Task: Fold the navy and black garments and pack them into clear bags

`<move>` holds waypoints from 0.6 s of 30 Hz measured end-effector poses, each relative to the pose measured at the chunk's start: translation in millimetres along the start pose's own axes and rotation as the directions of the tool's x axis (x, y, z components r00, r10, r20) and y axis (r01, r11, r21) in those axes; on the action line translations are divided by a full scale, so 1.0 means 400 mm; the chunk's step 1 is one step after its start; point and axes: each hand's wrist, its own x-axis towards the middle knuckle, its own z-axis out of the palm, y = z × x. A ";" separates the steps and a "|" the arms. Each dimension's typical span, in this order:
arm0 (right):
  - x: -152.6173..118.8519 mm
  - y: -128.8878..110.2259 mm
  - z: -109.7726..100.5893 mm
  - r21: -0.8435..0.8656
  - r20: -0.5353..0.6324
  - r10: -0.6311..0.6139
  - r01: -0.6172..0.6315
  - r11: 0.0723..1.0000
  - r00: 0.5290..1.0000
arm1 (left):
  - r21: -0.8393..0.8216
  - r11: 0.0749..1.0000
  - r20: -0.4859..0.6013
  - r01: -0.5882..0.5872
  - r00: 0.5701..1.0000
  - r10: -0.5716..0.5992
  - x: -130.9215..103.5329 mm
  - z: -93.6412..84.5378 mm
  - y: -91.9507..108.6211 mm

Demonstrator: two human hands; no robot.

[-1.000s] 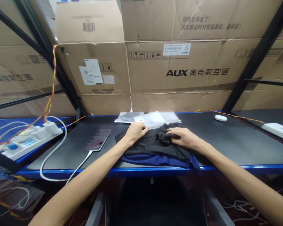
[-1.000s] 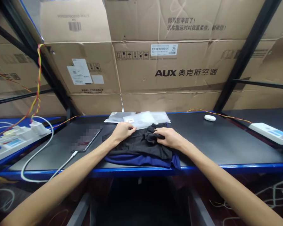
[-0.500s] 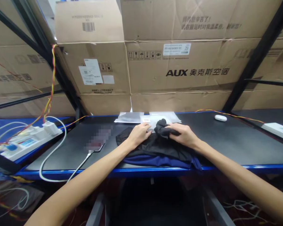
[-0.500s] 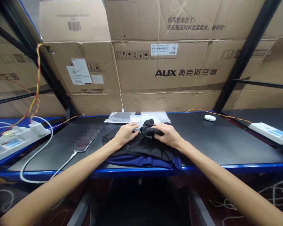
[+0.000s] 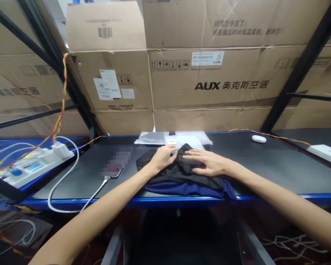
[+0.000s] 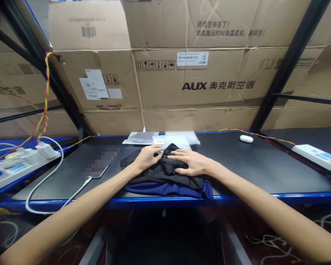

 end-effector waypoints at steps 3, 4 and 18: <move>0.000 -0.010 0.000 -0.055 0.008 -0.008 0.009 0.998 1.000 | -0.008 1.000 -0.021 0.001 1.000 -0.002 0.000 0.002 -0.003; 0.000 -0.012 0.001 -0.059 0.013 -0.014 0.014 0.998 1.000 | -0.009 1.000 -0.019 0.002 1.000 -0.002 -0.001 0.002 -0.003; 0.000 -0.004 0.005 0.067 0.026 -0.098 0.096 0.993 0.995 | -0.005 0.999 -0.035 0.051 0.998 -0.051 -0.001 0.002 -0.006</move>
